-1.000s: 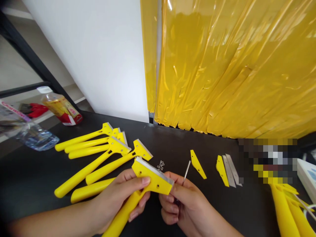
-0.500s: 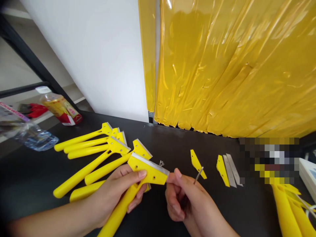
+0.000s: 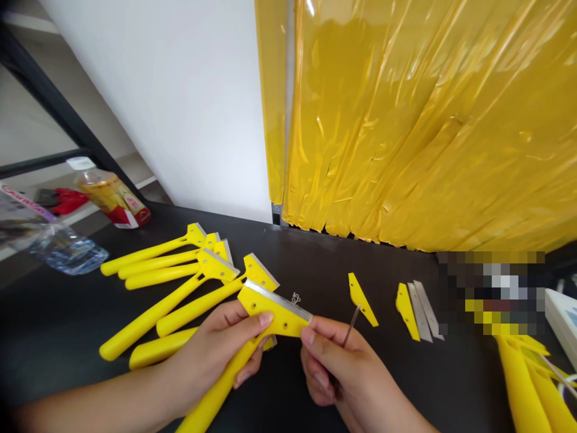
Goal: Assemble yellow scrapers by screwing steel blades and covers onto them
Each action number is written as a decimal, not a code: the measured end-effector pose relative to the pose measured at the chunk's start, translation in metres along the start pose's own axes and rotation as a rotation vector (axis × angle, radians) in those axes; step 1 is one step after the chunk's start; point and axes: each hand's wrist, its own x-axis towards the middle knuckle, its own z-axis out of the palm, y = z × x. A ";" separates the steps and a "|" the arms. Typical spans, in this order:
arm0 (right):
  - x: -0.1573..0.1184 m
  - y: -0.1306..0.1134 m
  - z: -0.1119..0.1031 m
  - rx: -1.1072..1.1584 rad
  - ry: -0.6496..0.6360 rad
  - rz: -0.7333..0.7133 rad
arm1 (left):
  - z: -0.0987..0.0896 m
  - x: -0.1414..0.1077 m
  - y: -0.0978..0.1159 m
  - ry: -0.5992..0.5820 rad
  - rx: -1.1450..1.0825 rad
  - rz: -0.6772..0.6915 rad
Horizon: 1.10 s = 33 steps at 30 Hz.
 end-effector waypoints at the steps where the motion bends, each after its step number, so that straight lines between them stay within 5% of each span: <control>1: 0.000 0.000 0.000 -0.002 0.004 0.001 | 0.000 0.000 0.000 -0.009 0.007 0.006; 12: 0.007 0.003 -0.005 -0.203 0.164 -0.067 | 0.004 -0.002 0.004 0.015 0.002 0.025; 33: 0.011 -0.003 -0.011 -0.371 0.185 -0.049 | 0.001 0.000 -0.001 -0.026 0.024 -0.042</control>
